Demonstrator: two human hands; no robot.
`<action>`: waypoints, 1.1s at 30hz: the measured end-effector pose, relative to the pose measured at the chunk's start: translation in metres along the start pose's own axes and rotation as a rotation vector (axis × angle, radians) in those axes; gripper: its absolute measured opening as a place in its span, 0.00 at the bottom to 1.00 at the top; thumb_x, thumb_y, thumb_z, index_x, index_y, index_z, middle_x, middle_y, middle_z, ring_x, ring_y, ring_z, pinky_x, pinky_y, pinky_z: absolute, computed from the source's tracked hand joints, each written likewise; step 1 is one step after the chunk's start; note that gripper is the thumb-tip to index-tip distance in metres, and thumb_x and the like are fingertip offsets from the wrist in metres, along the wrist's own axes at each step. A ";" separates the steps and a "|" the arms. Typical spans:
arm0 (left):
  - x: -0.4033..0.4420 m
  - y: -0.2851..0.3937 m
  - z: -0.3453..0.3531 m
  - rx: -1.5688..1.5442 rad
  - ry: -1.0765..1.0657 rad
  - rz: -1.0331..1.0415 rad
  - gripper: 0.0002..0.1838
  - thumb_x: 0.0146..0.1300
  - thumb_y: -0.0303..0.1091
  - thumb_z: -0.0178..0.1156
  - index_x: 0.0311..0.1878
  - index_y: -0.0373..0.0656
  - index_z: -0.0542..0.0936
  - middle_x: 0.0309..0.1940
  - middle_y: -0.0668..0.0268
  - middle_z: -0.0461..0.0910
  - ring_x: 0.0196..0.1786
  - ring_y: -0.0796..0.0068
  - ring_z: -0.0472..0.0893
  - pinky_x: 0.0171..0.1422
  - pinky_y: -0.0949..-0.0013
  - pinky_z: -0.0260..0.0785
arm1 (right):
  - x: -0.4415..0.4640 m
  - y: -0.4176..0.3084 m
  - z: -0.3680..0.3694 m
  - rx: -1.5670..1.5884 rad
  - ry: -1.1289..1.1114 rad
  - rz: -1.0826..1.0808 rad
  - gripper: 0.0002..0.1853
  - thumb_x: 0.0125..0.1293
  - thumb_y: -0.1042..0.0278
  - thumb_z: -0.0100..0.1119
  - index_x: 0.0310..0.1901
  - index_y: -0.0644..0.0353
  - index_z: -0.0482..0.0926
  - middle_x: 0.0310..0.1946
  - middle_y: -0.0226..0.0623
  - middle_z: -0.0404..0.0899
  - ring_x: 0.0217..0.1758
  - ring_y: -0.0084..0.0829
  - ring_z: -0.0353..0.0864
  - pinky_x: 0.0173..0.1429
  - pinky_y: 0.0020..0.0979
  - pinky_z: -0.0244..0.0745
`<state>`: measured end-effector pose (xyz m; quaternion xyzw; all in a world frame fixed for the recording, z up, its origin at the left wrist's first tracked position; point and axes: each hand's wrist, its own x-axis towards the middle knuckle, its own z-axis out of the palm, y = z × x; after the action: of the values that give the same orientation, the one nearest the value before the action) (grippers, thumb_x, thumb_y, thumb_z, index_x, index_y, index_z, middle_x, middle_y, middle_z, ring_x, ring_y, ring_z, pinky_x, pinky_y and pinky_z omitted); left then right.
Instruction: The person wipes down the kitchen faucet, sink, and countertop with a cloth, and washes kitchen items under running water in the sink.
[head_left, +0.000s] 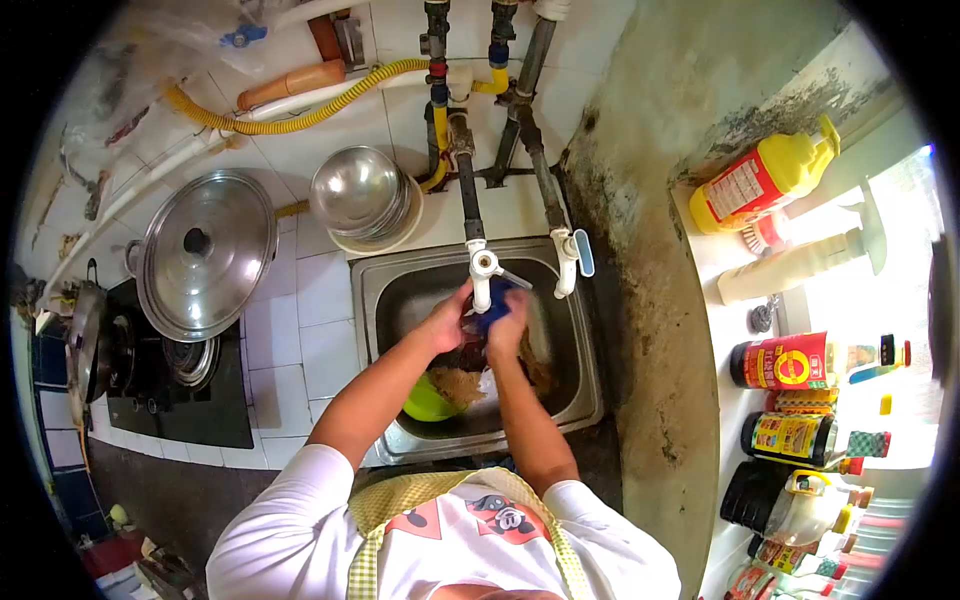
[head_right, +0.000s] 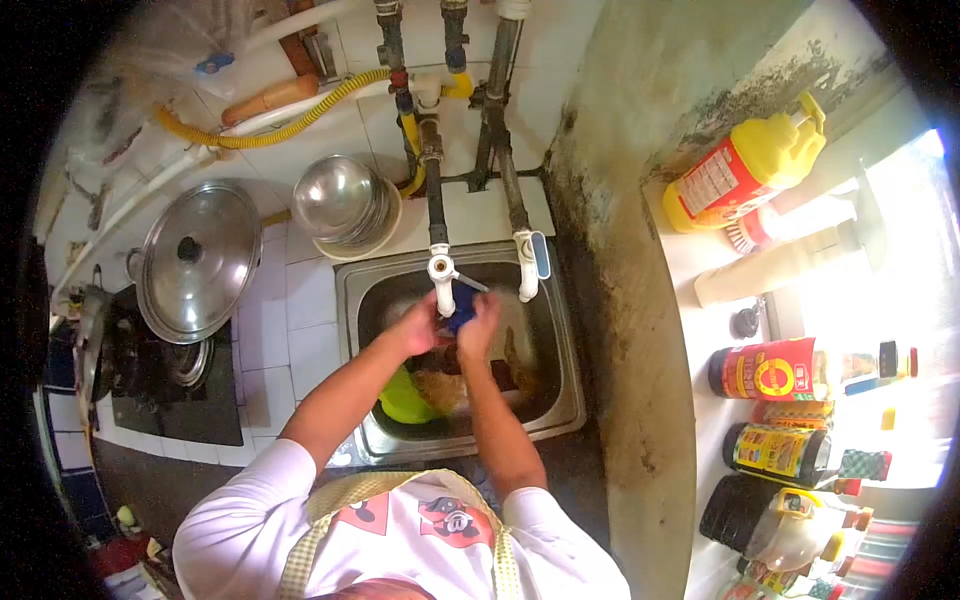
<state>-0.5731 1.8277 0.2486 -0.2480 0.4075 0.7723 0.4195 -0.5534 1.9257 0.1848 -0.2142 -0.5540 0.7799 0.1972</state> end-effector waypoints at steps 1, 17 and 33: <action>0.018 -0.007 -0.012 -0.003 -0.005 0.007 0.24 0.56 0.61 0.48 0.43 0.51 0.73 0.39 0.66 0.74 0.36 0.65 0.74 0.43 0.60 0.66 | 0.003 0.035 0.001 -0.099 0.012 -0.042 0.16 0.54 0.69 0.50 0.45 0.62 0.72 0.48 0.46 0.67 0.49 0.41 0.68 0.56 0.35 0.59; -0.003 0.028 -0.068 0.120 0.231 0.200 0.18 0.53 0.39 0.59 0.48 0.53 0.70 0.29 0.70 0.72 0.23 0.77 0.70 0.30 0.62 0.65 | 0.040 0.036 -0.048 -0.495 -0.604 0.407 0.23 0.46 0.56 0.63 0.44 0.58 0.75 0.34 0.43 0.78 0.37 0.31 0.76 0.40 0.31 0.70; 0.039 -0.036 -0.054 -0.037 0.160 -0.013 0.15 0.62 0.42 0.47 0.44 0.41 0.72 0.35 0.61 0.77 0.35 0.67 0.78 0.42 0.64 0.72 | -0.010 -0.010 0.000 -0.979 -0.246 -0.234 0.15 0.54 0.55 0.52 0.32 0.62 0.74 0.28 0.50 0.76 0.32 0.53 0.75 0.34 0.45 0.69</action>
<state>-0.5608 1.8111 0.1757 -0.3193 0.4237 0.7546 0.3861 -0.5442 1.9231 0.1959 -0.1249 -0.8933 0.4215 0.0932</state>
